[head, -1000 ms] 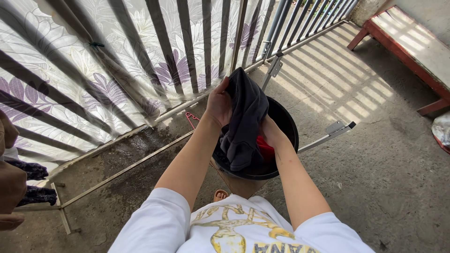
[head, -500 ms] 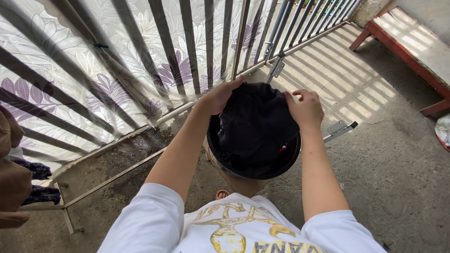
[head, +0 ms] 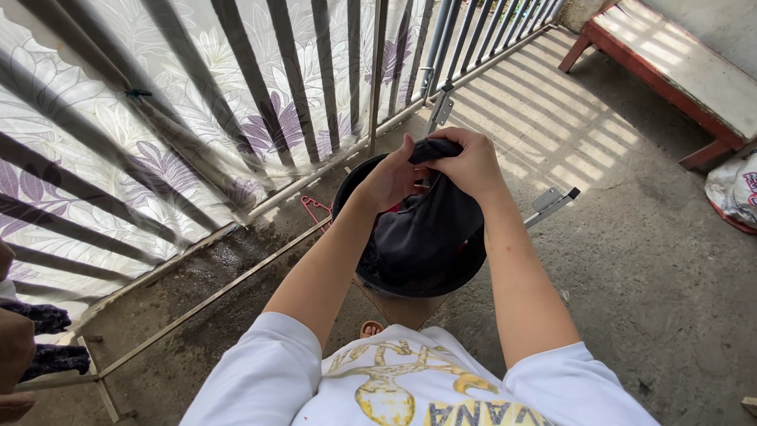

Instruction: Hang wet laundry on a drying rack using hangers.

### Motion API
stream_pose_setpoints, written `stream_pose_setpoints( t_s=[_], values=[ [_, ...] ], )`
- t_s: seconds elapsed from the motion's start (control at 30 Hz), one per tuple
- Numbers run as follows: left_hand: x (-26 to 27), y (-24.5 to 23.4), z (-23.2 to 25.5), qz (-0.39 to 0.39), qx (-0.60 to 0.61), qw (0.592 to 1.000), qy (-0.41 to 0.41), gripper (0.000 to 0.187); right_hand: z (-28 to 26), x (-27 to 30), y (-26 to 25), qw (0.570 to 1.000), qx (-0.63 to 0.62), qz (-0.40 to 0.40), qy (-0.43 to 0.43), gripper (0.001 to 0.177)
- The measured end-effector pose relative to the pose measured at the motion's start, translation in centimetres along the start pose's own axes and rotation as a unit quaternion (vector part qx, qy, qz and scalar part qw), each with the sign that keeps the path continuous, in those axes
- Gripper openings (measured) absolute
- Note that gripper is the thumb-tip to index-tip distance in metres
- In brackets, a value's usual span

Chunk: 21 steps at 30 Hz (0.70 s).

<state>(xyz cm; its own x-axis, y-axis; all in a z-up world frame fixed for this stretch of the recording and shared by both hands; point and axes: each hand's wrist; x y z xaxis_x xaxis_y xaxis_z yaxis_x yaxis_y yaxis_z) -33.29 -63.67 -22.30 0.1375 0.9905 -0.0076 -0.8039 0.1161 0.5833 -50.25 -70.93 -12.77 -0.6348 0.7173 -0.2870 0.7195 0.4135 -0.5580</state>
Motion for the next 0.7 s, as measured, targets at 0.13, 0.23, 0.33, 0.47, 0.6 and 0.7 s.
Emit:
stream_pose_setpoints(
  t_s=[0.13, 0.23, 0.33, 0.47, 0.6, 0.7],
  values=[
    [1.1, -5.5, -4.7, -0.02, 0.053, 0.998, 0.029, 0.089, 1.1, -0.8, -1.9, 0.995, -0.089, 0.026, -0.027, 0.033],
    [-3.0, -12.7, -11.0, -0.046, -0.432, 0.9, -0.02, 0.084, 0.6, -1.5, -3.8, 0.963, -0.263, 0.019, -0.047, 0.035],
    [-0.1, -10.4, -9.5, -0.073, -0.656, 0.751, -0.012, 0.069, 0.2, -2.2, -5.4, 0.976, -0.202, 0.063, -0.05, 0.033],
    [1.8, -2.3, 1.4, 0.063, -0.636, 0.745, -0.19, 0.047, 2.4, -2.5, -7.6, 0.994, 0.027, 0.099, -0.046, 0.034],
    [3.6, -2.7, 8.9, 0.224, -0.56, 0.797, -0.012, 0.028, 4.7, -2.1, -8.3, 0.995, -0.039, 0.087, 0.033, 0.051],
    [5.1, -3.6, 13.8, 0.27, -0.61, 0.709, 0.228, 0.028, 1.7, -1.6, -8.2, 0.991, -0.119, 0.015, 0.064, 0.057]
  ],
)
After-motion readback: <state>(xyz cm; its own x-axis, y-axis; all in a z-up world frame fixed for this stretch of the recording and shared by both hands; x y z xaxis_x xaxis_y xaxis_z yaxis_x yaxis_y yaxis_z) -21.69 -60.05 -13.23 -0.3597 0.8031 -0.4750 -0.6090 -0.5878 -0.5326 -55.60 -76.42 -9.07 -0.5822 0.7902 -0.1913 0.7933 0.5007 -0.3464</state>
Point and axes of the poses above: each hand's wrist, its own x-axis away from the middle knuckle, its own y-axis out of the palm, z = x × y, and after that the axes turned 1 degree about z, right-handed
